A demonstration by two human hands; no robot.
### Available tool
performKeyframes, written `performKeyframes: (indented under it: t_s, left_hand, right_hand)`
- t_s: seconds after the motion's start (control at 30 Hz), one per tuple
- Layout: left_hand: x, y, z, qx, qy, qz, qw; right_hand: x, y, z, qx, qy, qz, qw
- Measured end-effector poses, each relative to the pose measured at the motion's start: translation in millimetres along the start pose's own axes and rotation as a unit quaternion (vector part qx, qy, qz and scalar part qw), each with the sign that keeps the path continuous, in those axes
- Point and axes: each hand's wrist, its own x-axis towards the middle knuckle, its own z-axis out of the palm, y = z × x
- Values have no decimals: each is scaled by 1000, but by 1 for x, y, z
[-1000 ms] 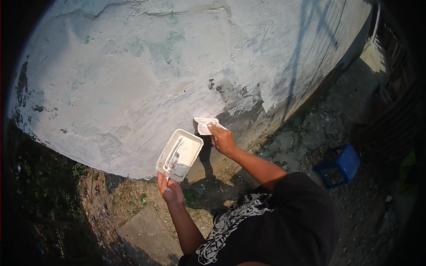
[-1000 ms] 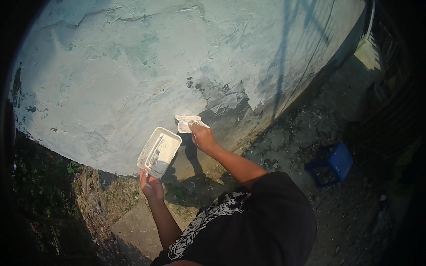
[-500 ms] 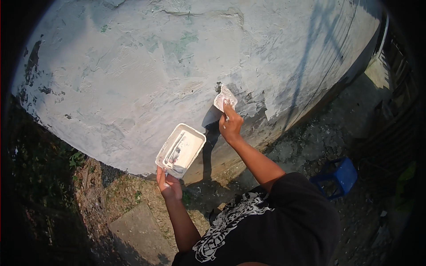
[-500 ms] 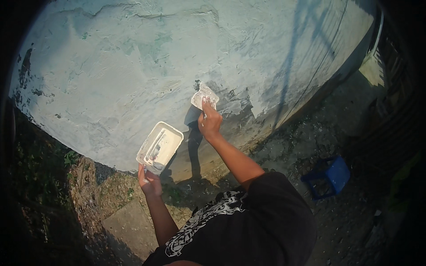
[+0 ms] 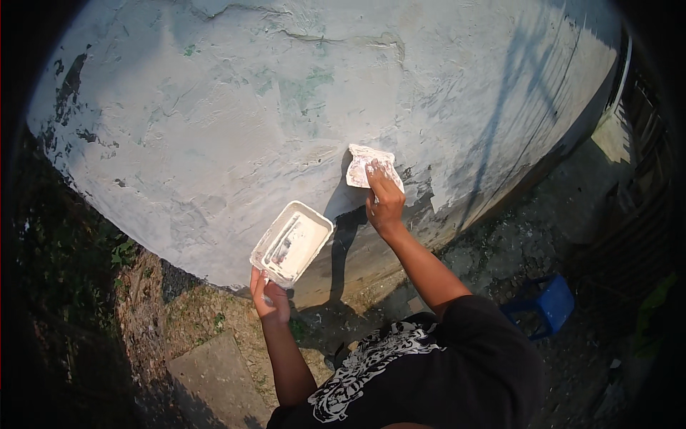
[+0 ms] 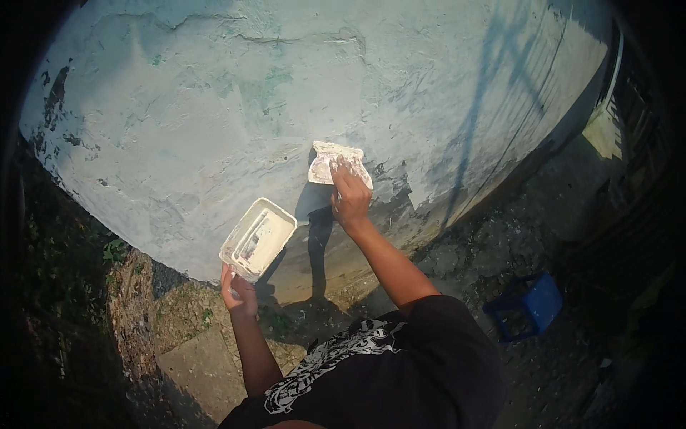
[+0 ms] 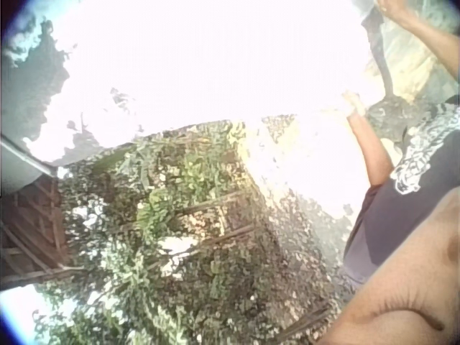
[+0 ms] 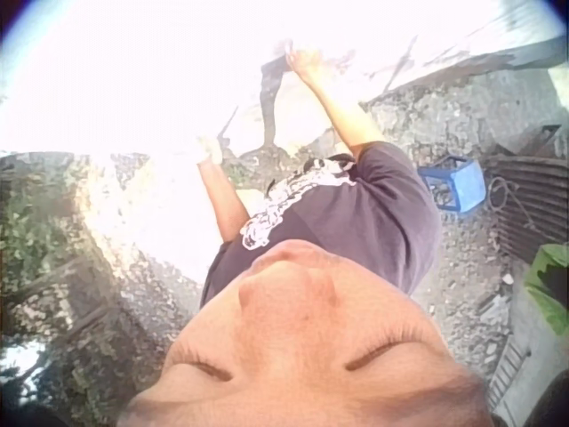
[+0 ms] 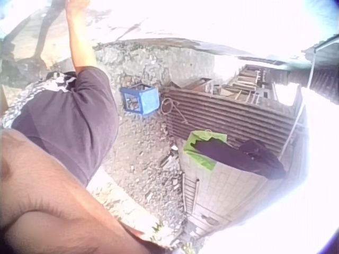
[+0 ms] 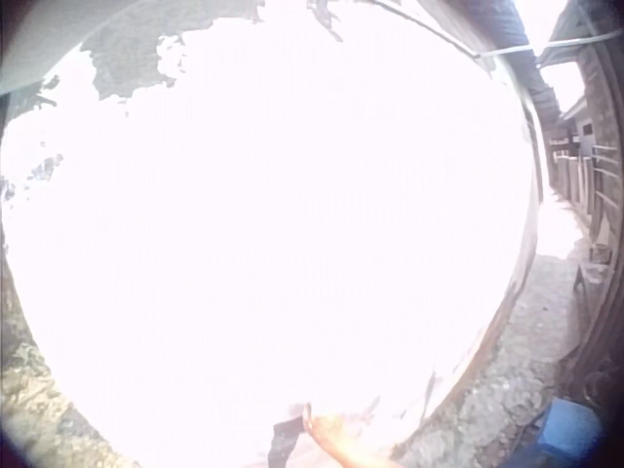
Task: Applying wall putty or plaster to a concrete wall using a putty knife.
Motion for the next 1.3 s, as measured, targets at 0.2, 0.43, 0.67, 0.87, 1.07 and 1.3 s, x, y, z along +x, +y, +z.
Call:
performKeyframes:
  t_s: [0.2,0.43,0.67,0.87,1.07,1.3]
  left_hand:
    - [1,3,-6,-4,-6,5,1000]
    - [9,-1,10,6,-8,-41,999]
    - [9,-12,-14,33,-70,-45,996]
    - [-2,-12,7,-5,-42,-19,999]
    - [-3,-7,-11,8,-6,2,1000]
    - [-17,-3,-7,-1,-38,26,999]
  right_hand:
    - [-64,-1,73,-76,-62,7,995]
    - [-57,6,1,71,-132,56,987]
    - [21,18,-36,43,58,69,995]
    - [-17,9,5,-22,1,45,999]
    - [-57,-12,6,69,-168,29,983]
    - [-29,73,-25,90,101,275,952]
